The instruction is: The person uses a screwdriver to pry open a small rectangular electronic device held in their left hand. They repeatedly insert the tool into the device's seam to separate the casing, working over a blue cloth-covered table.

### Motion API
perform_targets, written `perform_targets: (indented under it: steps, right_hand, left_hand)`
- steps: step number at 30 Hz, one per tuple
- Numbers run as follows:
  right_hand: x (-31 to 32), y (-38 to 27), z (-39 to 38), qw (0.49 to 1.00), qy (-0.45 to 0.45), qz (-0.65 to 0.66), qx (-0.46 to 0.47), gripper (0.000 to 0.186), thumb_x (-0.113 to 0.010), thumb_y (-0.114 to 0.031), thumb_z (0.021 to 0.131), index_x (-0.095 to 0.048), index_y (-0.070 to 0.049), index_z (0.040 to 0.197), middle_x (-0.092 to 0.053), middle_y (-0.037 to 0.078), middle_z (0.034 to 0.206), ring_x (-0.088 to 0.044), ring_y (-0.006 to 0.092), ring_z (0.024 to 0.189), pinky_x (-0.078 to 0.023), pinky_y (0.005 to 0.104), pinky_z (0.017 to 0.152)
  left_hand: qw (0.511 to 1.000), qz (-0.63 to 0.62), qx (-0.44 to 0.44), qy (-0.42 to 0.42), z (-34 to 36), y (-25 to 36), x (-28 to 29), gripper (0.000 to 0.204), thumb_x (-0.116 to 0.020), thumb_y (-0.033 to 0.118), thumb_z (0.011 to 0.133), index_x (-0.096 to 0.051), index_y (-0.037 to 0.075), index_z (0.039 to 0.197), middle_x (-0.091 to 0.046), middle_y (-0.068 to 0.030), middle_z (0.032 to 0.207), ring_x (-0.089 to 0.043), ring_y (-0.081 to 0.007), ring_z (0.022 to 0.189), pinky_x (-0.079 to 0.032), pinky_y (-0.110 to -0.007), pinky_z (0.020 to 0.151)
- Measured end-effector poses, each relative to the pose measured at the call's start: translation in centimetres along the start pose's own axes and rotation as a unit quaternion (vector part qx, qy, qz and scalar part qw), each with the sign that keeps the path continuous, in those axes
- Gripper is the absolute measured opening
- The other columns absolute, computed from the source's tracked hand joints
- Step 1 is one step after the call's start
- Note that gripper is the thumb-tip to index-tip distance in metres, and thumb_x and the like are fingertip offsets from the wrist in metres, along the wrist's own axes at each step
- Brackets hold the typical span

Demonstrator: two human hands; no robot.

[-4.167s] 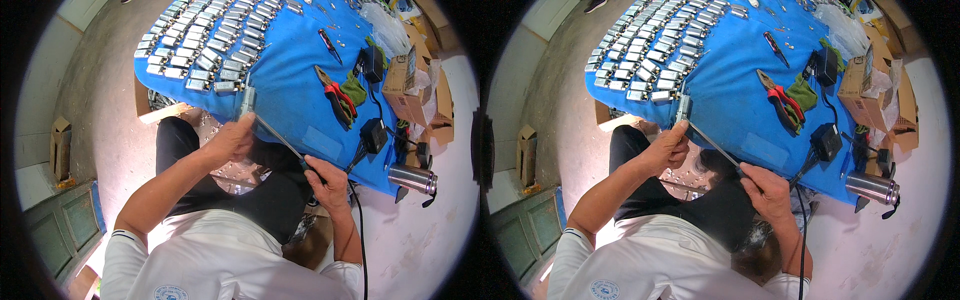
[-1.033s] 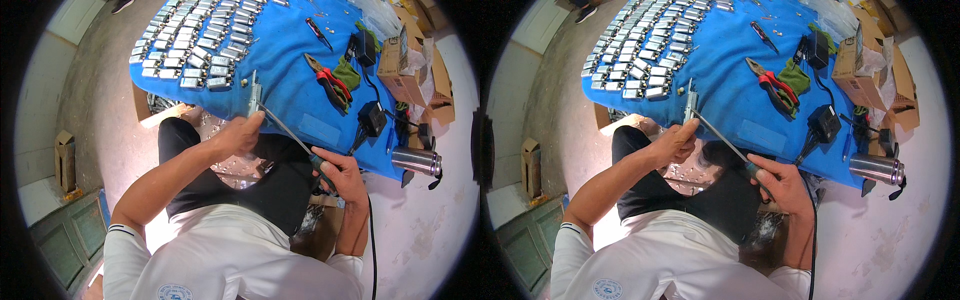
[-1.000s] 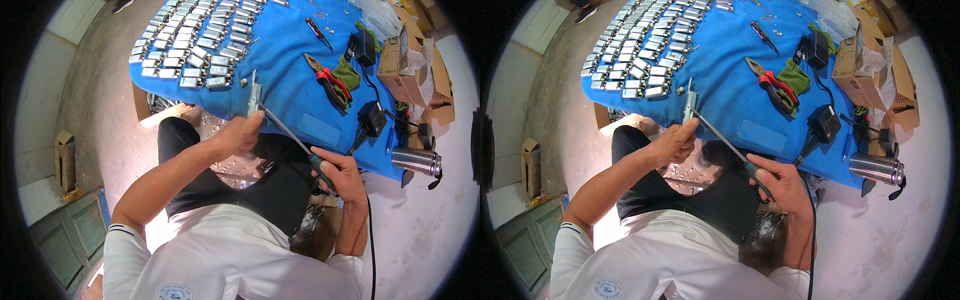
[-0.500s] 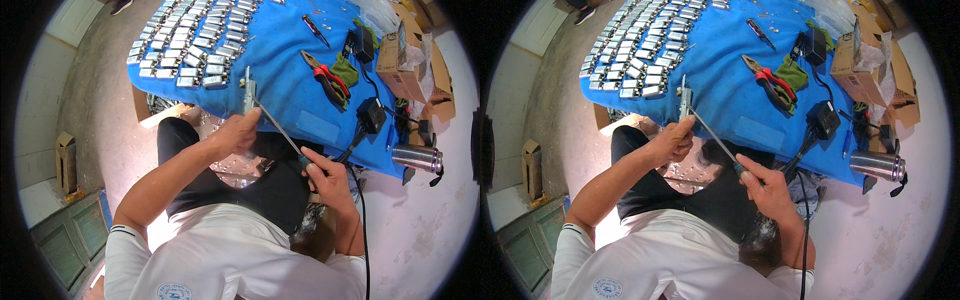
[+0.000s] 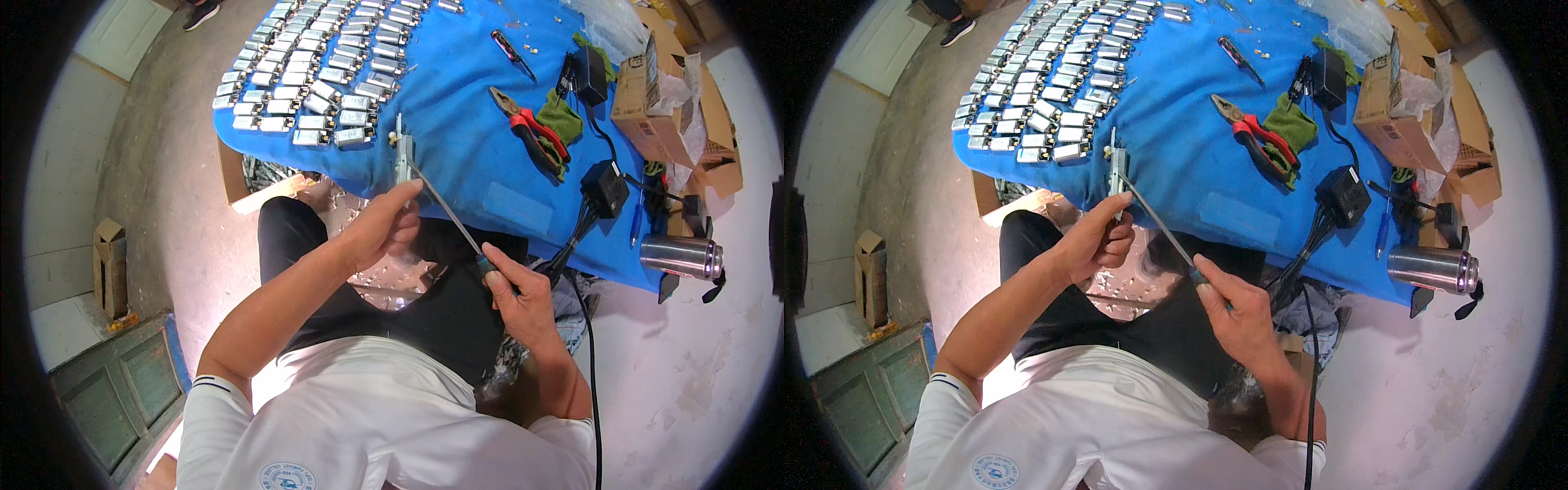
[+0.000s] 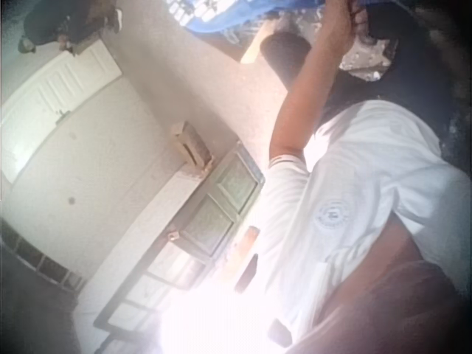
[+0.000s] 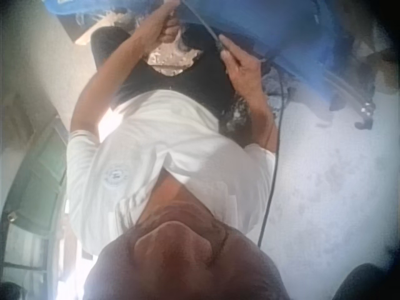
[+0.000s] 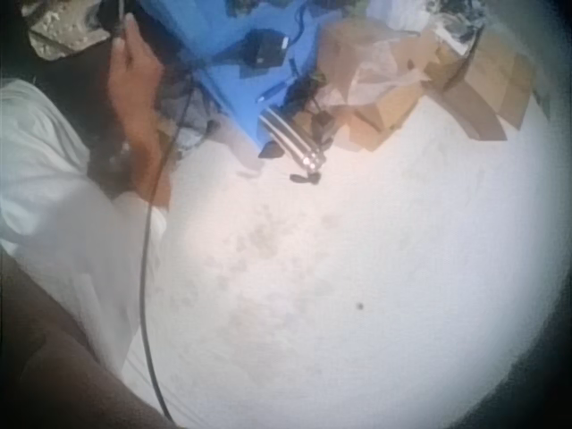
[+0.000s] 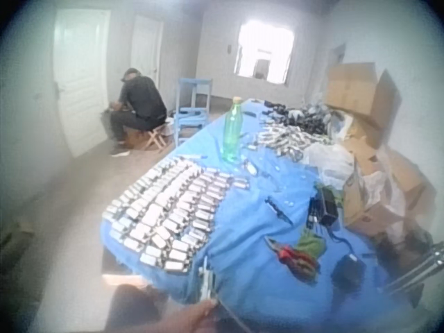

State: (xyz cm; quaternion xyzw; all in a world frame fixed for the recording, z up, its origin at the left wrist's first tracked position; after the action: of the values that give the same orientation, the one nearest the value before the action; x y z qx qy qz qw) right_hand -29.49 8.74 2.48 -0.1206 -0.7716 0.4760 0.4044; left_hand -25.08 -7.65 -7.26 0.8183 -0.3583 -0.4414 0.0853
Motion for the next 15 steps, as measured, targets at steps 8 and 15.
perform_targets:
  steps: [8,15]
  right_hand:
    - [0.2,-1.8,-0.1,0.999,0.004,-0.045,0.009,0.035,-0.062,-0.009,0.089,-0.06,-0.005,0.124,-0.067,0.017,0.093,-0.064,0.0232,0.076,-0.05,0.0312,0.07]
    - [0.3,-3.7,0.2,0.988,0.016,-0.14,0.069,0.037,-0.061,-0.007,0.088,-0.059,-0.01,0.125,-0.062,0.015,0.086,-0.063,0.0318,0.075,-0.051,0.037,0.068]
  left_hand:
    - [0.995,-0.095,-0.015,-0.02,0.1,-0.4,-0.4,0.052,-0.048,0.058,0.089,-0.041,0.013,0.064,-0.039,-0.0009,0.057,-0.029,-0.0101,0.044,-0.025,-0.022,0.042]
    - [0.982,-0.167,-0.038,-0.08,0.2,-0.6,-1.2,0.058,-0.042,0.065,0.091,-0.038,0.013,0.065,-0.036,-0.0007,0.056,-0.028,-0.0116,0.043,-0.024,-0.024,0.043]
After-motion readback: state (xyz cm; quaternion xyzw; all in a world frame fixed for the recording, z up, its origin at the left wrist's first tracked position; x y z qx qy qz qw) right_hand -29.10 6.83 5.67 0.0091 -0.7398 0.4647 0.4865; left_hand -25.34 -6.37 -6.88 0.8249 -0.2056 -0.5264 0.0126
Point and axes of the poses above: each hand's wrist, its own z-axis towards the middle knuckle, its own x-axis out of the back of the hand, y = z × x, the point moved 10 cm from there along z, towards the middle knuckle
